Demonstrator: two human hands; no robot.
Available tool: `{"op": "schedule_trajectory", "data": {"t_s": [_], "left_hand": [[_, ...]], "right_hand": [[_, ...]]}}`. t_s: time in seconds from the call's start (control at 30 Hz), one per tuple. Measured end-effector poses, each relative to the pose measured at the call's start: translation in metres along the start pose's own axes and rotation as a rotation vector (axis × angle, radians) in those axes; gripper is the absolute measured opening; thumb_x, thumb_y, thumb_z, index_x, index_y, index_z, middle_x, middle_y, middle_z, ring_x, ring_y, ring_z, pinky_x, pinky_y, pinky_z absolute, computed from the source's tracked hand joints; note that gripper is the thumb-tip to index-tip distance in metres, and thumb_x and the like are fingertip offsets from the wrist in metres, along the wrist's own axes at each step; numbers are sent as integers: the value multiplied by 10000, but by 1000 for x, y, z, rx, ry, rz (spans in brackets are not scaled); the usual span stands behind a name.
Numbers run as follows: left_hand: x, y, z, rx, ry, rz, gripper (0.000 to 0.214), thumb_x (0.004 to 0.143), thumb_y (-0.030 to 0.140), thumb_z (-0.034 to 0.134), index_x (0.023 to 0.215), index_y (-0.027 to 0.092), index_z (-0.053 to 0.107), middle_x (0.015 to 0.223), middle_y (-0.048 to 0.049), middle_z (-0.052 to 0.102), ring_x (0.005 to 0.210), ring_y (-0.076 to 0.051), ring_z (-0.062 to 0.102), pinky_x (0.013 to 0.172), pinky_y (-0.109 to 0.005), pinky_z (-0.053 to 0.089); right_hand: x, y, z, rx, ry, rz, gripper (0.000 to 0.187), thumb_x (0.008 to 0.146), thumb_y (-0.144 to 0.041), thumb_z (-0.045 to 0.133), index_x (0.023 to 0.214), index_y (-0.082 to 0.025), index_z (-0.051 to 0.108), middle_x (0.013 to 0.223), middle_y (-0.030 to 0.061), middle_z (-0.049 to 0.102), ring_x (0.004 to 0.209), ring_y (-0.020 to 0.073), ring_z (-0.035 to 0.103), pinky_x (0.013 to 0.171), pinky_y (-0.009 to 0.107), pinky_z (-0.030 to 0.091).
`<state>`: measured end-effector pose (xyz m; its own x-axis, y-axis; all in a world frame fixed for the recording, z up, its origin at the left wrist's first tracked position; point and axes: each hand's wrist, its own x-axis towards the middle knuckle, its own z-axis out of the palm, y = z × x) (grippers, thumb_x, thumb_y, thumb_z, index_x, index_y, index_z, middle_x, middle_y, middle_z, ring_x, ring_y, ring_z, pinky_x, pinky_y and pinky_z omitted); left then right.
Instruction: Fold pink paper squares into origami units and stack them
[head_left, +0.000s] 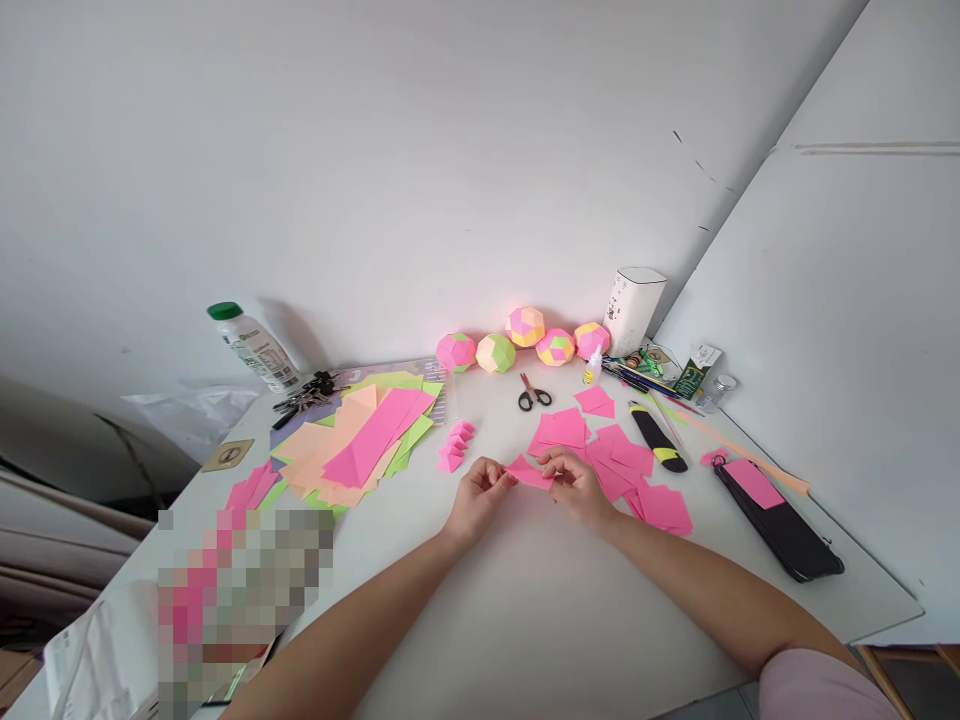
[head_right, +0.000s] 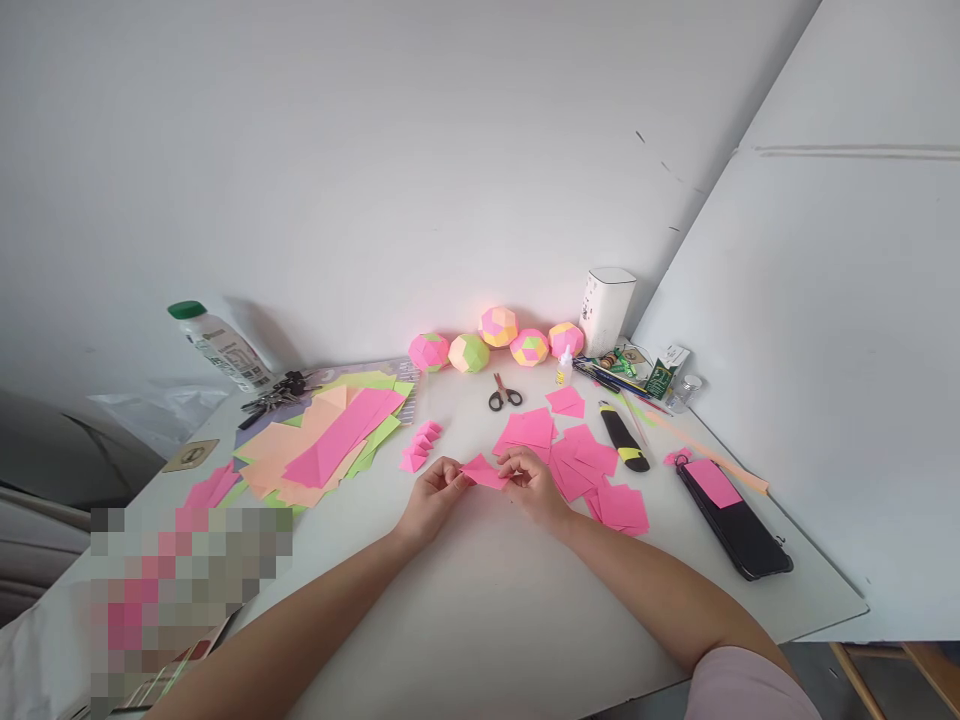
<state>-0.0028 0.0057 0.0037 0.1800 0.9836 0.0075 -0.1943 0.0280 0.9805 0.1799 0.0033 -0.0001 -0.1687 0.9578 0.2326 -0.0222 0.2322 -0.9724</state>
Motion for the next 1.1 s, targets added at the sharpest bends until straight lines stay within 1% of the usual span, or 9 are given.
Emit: {"op": "schedule_trajectory", "data": {"t_s": [0.1,0.17,0.37,0.53,0.63,0.73,0.87,0.97,1.1], "left_hand": [[-4,6,-2,63,-180,-52,297,807,450,533,716,167,521,750,-24,567,764,-154,542,752,-286,423],[-5,6,-2,97,-240,-56,297,809,453,532,778,160,562,773,-30,587,758,-156,535,730,-280,421],[-1,-2,1,62,-182,-79,303,802,458,543,746,160,536,661,7,584,614,-116,520,605,-241,409],[0,-3,1,23,-201,-73,305,804,460,539,748,160,536,633,9,597,596,-123,546,611,-258,442],[-1,0,2,51,-219,-75,323,803,476,531,766,157,559,648,-1,609,617,-131,556,618,-264,453],[-3,3,3,97,-257,-79,345,816,486,506,770,152,581,679,-15,620,645,-136,558,635,-267,454],[-5,6,1,126,-312,-58,377,849,484,449,825,147,616,757,-37,631,712,-147,565,682,-277,457],[-5,4,0,127,-330,-78,328,818,458,522,895,152,612,787,-38,641,733,-151,573,696,-281,459],[-5,0,0,143,-347,-91,290,799,424,567,881,149,607,798,-42,650,729,-142,573,698,-272,455]], "right_hand": [[-1,-3,1,-84,30,-93,52,711,-178,644,724,-207,602,993,61,477,1004,221,526,661,285,486],[-2,-6,2,-159,15,-136,47,719,-171,646,721,-206,616,1024,74,472,997,224,526,679,301,484],[-3,-9,3,-286,-122,-174,39,767,-221,631,755,-213,667,1189,85,476,929,197,537,725,334,489],[-2,-12,1,-323,-222,-191,146,817,-316,609,803,-212,710,1089,86,582,968,208,551,821,345,465],[-2,-13,1,-349,-233,-178,208,858,-328,552,819,-202,713,922,74,630,812,180,577,698,303,482],[-2,-9,2,-326,-161,-131,196,826,-337,593,787,-186,710,796,61,626,709,166,568,582,268,466],[-1,-6,2,-246,-112,-57,159,789,-320,634,745,-179,695,718,42,615,640,150,555,536,255,449],[-2,-7,3,-191,-103,-18,161,772,-326,646,716,-177,673,667,28,603,588,138,544,506,250,443],[-3,-8,4,-144,-96,41,185,764,-345,646,700,-172,649,630,16,589,535,124,534,472,242,446]]}}
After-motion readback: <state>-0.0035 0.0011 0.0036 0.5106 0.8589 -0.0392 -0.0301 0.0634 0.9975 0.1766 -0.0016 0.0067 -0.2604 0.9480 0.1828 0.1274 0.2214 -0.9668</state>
